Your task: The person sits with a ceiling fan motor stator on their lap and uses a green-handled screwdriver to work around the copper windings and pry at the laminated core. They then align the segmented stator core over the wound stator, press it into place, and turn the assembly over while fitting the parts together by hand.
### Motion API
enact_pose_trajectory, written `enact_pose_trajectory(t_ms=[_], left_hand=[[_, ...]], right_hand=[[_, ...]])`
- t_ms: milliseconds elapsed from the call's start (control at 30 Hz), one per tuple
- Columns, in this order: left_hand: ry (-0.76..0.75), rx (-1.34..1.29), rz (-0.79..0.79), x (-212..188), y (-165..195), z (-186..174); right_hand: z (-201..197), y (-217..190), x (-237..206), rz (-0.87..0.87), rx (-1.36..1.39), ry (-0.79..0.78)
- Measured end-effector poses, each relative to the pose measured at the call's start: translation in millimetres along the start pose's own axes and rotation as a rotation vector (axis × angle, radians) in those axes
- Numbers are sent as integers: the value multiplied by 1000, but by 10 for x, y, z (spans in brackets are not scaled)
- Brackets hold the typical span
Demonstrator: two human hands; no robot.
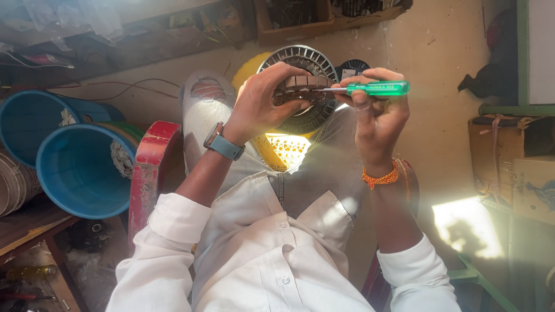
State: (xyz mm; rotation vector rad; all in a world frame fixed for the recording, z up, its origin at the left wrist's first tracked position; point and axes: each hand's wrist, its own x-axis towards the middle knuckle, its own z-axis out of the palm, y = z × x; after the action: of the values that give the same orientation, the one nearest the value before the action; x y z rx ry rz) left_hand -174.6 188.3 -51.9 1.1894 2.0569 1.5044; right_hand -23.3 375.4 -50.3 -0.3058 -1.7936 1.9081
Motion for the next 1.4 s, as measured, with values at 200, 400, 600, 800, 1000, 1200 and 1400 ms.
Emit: enact_pose_trajectory(t_ms=[200,400,600,800,1000,1200,1400], left_hand=[[59,34,-7,-45,75,46],[83,106,-14,-18,102,92],[90,80,-6,-29,88,107],[104,75,2,-69,118,128],[102,49,18,-143,128,115],[29,141,131,-338,86,75],[-82,403,279,-624,-54,94]], right_hand=[[104,-167,78,4,-54,5],[192,-239,69,11,-165,0],[321,-271,-38,-29,-250,-37],[466,-372,-114,-30,-265,12],[518,-388,-222,29,-251,43],[306,-448,-589,-44,-253,94],[-121,-384,-871,171,-275,209]])
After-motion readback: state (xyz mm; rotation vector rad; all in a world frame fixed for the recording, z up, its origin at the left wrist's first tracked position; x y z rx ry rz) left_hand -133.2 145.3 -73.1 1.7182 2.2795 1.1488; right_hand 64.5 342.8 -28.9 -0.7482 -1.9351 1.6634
